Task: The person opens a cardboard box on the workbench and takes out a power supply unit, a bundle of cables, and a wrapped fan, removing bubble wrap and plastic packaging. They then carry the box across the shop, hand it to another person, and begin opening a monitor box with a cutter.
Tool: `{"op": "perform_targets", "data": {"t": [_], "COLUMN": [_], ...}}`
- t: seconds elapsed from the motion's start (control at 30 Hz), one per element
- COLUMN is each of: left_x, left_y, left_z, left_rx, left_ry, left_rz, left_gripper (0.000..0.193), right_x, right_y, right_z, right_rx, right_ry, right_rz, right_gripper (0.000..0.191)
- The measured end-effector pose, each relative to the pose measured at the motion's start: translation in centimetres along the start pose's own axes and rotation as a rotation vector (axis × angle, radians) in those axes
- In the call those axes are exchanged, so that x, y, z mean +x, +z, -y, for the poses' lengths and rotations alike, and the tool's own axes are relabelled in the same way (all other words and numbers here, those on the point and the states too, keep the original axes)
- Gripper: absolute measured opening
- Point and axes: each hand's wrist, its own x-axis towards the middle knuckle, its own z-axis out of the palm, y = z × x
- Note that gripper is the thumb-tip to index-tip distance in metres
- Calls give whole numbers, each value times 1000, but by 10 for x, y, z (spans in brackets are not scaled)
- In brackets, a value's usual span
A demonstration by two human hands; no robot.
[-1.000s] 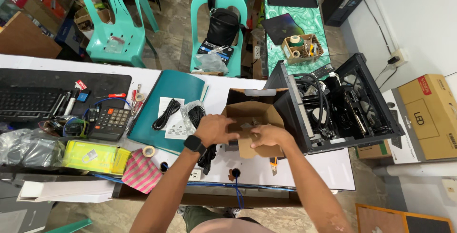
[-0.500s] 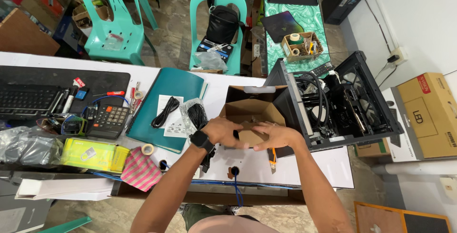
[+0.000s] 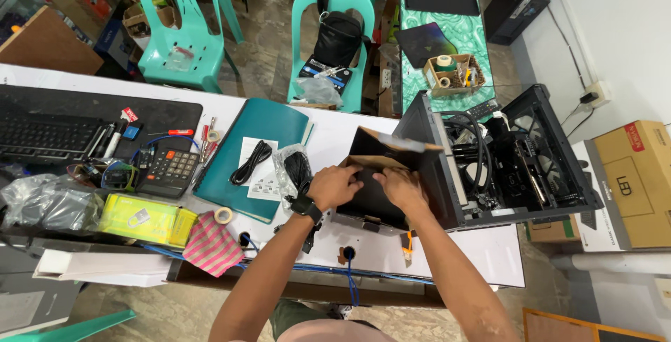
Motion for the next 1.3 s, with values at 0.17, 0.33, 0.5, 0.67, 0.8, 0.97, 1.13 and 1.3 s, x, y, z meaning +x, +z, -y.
{"op": "perform_targets", "data": {"t": [0.17, 0.33, 0.5, 0.67, 0.8, 0.97, 1.13, 1.3], "left_x": [-14, -15, -12, -17, -15, -10, -6, -7], "left_y": [10, 24, 27, 7, 2, 22, 60, 92], "left_z": [-1, -1, -6, -6, -11, -12, 11, 18], "left_rx": [424, 744, 859, 603, 1, -436, -140, 366], "left_ry": [127, 179, 164, 178, 123, 6, 203, 245], "left_rz": [149, 274, 314, 334, 2, -243, 17, 299], "left_gripper": [36, 43, 58, 53, 26, 15, 16, 22], "right_x": [14, 5, -7, -2, 4, 4, -3, -18], "right_y": [30, 38, 47, 52, 44, 30, 40, 56], "right_z": [-6, 8, 31, 24, 18, 7, -7, -17], "right_rx": [-186, -254, -315, 219, 163, 385, 293, 39], "right_ry": [-132, 3, 27, 56, -23, 59, -42, -54], "right_rz": [-10, -136, -229, 378, 473, 614, 501, 308], "right_gripper": [38, 55, 58, 66, 53, 66, 53, 48]}}
